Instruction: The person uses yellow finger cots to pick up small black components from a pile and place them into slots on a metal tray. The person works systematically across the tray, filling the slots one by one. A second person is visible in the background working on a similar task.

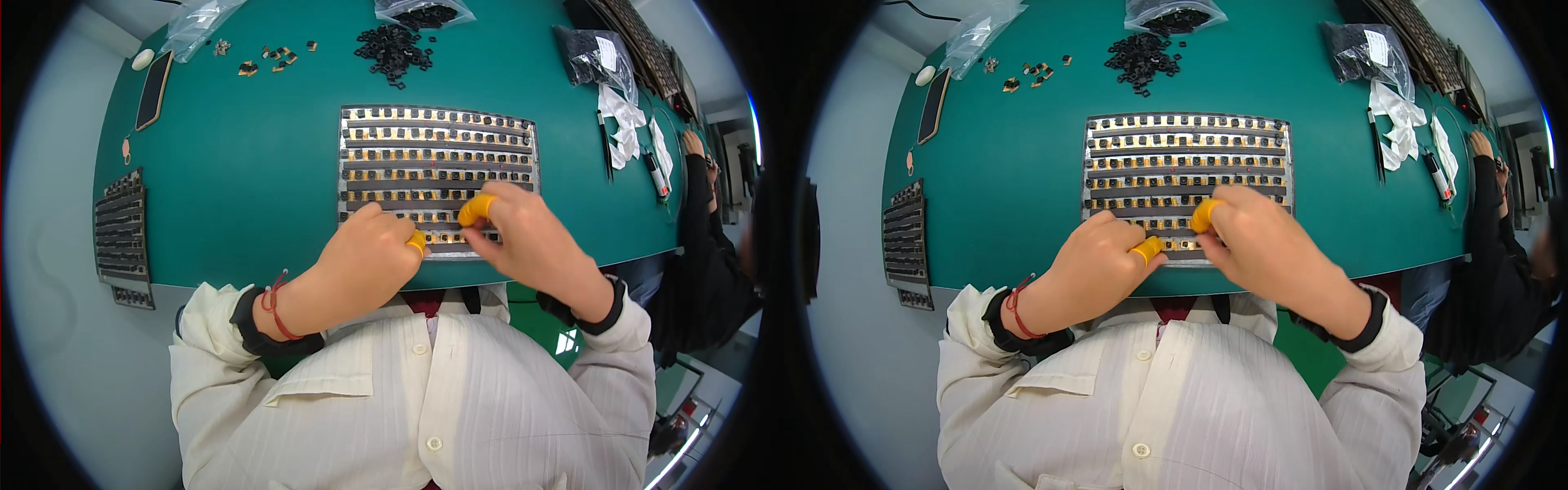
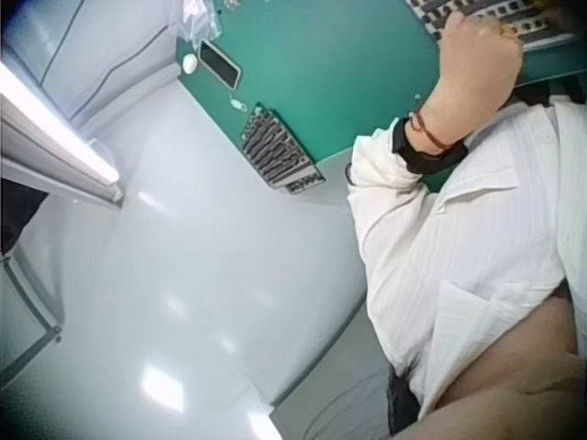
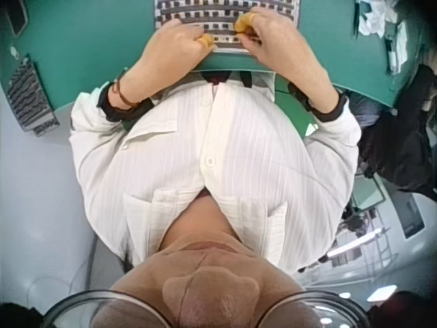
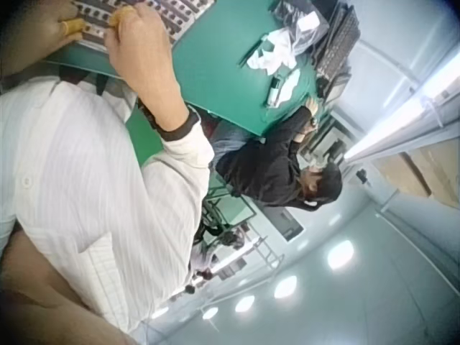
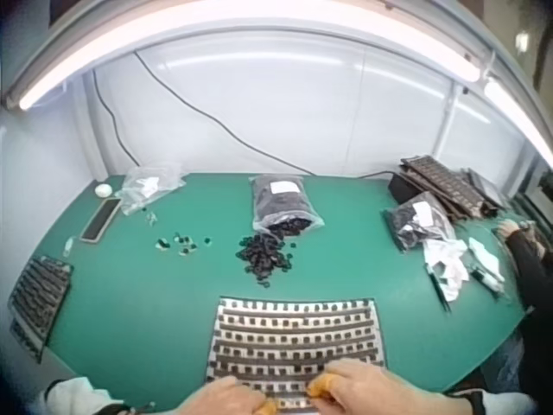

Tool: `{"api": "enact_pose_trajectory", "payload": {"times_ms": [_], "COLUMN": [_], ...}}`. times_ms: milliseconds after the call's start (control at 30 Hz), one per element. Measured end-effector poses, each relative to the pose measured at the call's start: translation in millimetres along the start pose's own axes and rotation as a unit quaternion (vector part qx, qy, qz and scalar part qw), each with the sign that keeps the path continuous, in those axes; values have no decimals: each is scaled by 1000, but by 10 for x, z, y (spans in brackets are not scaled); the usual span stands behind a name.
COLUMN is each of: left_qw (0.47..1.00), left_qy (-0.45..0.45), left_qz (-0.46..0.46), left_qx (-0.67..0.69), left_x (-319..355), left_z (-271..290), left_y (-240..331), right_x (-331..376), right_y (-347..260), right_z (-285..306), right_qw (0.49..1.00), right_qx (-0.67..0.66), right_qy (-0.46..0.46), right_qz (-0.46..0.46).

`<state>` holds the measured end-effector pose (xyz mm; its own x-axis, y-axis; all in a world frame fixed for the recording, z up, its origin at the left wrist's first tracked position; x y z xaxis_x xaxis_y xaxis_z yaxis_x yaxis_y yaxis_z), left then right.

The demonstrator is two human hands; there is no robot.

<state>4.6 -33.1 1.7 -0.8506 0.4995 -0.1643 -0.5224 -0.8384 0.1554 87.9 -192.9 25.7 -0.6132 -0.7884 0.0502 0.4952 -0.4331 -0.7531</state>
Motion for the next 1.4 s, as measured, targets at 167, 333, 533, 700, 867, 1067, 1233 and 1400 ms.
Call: {"api": "enact_pose_trajectory", "payload": {"times_ms": [167,333,533,700,867,1067,1233,1400], "left_qw": [996,986,987,977,963,966,970,970], "left_qy": [-90,-161,-94,45,77,92,76,67], "left_qz": [-15,1,41,189,245,236,230,235], "left_qx": [2,31,121,83,79,60,-31,-6], "left_x": [8,-80,-253,-526,-750,-904,-856,-763], "left_z": [35,61,326,409,193,1,19,60], "left_y": [103,39,-378,-1248,-1797,-1793,-1735,-1641], "right_x": [177,235,293,222,63,-720,-1347,-1714], "right_y": [27,65,-137,-154,-183,-19,262,422], "right_z": [-132,-256,-382,-396,-158,400,444,172], "right_qw": [1000,997,989,983,982,998,998,996], "right_qx": [5,58,148,161,104,57,21,49], "right_qy": [15,48,-23,-82,-159,-11,44,66], "right_qz": [-12,34,16,30,-3,14,25,-43]}}
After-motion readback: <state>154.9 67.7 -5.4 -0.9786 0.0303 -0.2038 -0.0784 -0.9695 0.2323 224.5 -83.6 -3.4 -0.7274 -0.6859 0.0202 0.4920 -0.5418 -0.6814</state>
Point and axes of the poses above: each hand's wrist, its own x-axis away from the middle knuckle, its own z-axis out of the back of the hand, y = z × x, the point moved 4 cm from there along -x, towards the middle knuckle, and after that the axes turned 11 degrees about -x, right-handed, at the moved point
